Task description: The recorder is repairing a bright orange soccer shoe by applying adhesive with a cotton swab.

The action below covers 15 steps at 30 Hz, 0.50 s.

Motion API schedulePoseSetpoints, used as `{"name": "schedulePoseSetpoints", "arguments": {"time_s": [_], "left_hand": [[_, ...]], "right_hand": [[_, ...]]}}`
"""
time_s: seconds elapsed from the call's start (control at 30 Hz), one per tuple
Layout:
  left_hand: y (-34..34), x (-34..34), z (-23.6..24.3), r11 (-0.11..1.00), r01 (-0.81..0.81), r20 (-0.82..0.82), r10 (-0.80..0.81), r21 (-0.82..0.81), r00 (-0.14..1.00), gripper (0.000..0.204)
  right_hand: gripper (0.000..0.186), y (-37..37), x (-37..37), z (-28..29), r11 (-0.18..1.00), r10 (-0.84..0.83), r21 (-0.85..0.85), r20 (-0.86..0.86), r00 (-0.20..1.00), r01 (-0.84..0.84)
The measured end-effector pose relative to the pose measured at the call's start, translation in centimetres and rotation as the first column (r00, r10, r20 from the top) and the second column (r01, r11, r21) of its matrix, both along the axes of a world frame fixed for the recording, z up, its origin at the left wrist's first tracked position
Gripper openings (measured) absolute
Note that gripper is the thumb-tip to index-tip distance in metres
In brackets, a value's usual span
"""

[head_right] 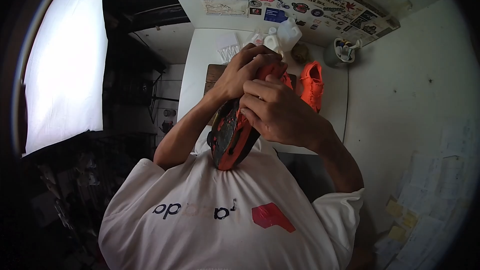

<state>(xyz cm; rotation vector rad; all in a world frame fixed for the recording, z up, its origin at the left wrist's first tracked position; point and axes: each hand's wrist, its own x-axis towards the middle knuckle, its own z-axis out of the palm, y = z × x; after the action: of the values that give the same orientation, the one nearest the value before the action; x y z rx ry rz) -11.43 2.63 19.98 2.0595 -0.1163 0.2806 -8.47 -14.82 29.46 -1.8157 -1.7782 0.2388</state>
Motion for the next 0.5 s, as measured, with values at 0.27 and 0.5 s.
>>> {"name": "schedulePoseSetpoints", "arguments": {"time_s": [0.27,0.5], "left_hand": [[-0.06,-0.20,0.14,0.998,-0.006,0.068,0.002,0.059,0.998,0.046],[-0.35,-0.16,-0.07,1.000,0.009,0.032,-0.009,0.012,0.999,0.047]], "right_hand": [[0.011,-0.02,-0.49,-0.09,1.000,0.002,0.013,-0.029,1.000,-0.002],[0.012,-0.19,-0.44,0.03,1.000,-0.012,-0.014,-0.009,1.000,0.012]]}}
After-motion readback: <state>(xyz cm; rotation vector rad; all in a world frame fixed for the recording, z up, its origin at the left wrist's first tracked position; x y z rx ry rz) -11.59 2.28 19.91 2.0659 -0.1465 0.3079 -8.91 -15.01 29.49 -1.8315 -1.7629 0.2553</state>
